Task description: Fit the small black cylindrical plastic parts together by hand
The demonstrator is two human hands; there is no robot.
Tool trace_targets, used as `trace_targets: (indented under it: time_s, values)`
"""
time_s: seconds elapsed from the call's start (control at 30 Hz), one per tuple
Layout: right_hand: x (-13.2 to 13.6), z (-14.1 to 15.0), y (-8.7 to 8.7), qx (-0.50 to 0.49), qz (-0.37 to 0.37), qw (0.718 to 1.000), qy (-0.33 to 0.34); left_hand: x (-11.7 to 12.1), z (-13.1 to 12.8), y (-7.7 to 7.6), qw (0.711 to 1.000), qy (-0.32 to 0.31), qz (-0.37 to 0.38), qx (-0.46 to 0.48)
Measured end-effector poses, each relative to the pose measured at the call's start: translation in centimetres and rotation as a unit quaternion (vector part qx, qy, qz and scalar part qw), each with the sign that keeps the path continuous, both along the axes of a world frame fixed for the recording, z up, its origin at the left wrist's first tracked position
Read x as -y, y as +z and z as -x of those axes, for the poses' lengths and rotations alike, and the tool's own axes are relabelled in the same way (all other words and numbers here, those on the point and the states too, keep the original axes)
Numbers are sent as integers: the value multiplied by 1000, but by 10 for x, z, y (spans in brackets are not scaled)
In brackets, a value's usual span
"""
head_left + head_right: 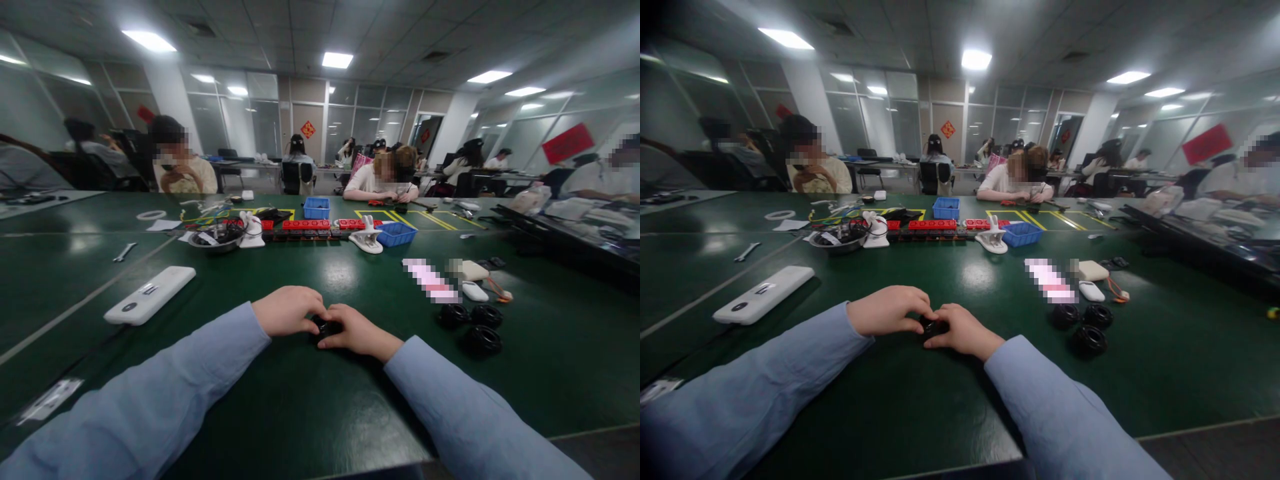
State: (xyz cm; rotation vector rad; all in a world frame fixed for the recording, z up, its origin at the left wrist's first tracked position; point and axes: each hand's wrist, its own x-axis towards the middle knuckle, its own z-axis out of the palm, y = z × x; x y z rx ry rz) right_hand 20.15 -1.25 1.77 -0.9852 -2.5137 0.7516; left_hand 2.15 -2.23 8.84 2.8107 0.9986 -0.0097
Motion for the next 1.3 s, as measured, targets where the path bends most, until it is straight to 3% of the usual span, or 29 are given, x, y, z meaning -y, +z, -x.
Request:
trace_targets:
  time_s: [1.3]
  values:
    - [0,-2,-1,-6,9,1000,9,0,-2,-2,999,28,9,17]
